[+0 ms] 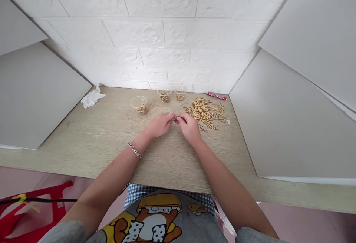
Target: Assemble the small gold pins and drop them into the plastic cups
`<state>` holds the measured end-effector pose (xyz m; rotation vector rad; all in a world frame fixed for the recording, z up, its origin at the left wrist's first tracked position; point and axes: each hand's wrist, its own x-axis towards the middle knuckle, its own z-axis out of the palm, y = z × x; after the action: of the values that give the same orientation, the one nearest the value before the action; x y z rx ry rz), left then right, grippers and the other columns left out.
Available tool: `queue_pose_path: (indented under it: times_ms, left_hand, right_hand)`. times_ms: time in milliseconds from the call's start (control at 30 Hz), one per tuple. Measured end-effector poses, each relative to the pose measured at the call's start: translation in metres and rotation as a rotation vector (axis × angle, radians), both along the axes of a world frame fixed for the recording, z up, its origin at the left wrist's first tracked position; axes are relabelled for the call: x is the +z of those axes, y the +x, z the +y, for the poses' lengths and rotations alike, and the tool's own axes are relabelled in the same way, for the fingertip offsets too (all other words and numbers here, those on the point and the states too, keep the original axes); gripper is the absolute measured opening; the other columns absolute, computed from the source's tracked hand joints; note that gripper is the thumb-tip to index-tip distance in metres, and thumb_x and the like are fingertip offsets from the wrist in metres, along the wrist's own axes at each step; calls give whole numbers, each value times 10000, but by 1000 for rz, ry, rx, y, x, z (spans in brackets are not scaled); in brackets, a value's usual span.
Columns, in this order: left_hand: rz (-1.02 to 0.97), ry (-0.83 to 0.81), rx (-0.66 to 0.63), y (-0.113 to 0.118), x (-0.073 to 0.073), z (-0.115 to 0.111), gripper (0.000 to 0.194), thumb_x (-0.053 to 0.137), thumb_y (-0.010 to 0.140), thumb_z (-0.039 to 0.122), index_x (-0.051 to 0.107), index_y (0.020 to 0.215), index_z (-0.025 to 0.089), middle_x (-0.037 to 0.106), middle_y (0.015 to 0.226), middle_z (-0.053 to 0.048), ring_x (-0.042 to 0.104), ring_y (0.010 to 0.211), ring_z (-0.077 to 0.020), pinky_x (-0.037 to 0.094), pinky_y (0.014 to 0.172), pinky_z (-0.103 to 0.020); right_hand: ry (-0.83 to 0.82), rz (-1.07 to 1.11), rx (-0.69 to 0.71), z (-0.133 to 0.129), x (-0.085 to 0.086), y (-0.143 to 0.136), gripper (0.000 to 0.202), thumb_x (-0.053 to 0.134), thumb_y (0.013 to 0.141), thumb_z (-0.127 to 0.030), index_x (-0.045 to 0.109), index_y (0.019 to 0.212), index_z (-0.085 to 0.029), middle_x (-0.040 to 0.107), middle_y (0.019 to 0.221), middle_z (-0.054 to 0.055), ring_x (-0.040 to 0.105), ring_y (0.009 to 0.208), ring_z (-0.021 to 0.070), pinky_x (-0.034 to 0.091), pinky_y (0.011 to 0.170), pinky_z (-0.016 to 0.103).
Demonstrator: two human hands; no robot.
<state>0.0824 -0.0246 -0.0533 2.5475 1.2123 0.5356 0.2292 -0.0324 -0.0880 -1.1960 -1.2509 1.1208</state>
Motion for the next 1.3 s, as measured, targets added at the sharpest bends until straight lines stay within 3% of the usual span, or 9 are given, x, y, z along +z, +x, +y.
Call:
queue_pose_path:
  times_ms: [400, 667, 1033, 1300]
  left_hand:
    - [152, 55, 8, 0, 4, -2, 224, 316, 842, 138, 523, 919, 170, 551, 834, -81, 517, 810, -207, 394, 741, -323]
    - [136, 52, 30, 2, 3, -4, 192, 324, 855, 161, 511, 901, 162, 563, 843, -85, 515, 831, -211, 393, 758, -332]
    - [-272, -229, 118, 8, -1, 0, 215, 312, 874, 266, 464, 750, 178, 573, 788, -39, 515, 754, -156, 399, 701, -289]
    - [-524, -447, 158, 11, -5, -1, 362, 267, 881, 413, 453, 687, 169, 506, 689, 1, 460, 667, -123, 370, 643, -251]
  right_hand:
    - [13, -100, 28, -3, 2, 2, 191, 553, 722, -360, 597, 788, -185, 654, 759, 48, 641, 712, 184, 538, 713, 368]
    - [134, -246, 71, -1, -2, 2, 184, 459, 782, -369, 528, 818, -201, 634, 744, 12, 604, 620, 139, 492, 649, 314]
    - [134, -205, 31, -2, -1, 0, 181, 431, 798, -367, 469, 837, -194, 618, 770, 25, 582, 577, 128, 464, 615, 295]
    - [127, -170, 6, -4, 0, -4, 164, 442, 798, -350, 476, 831, -193, 620, 752, 26, 573, 568, 132, 459, 599, 289]
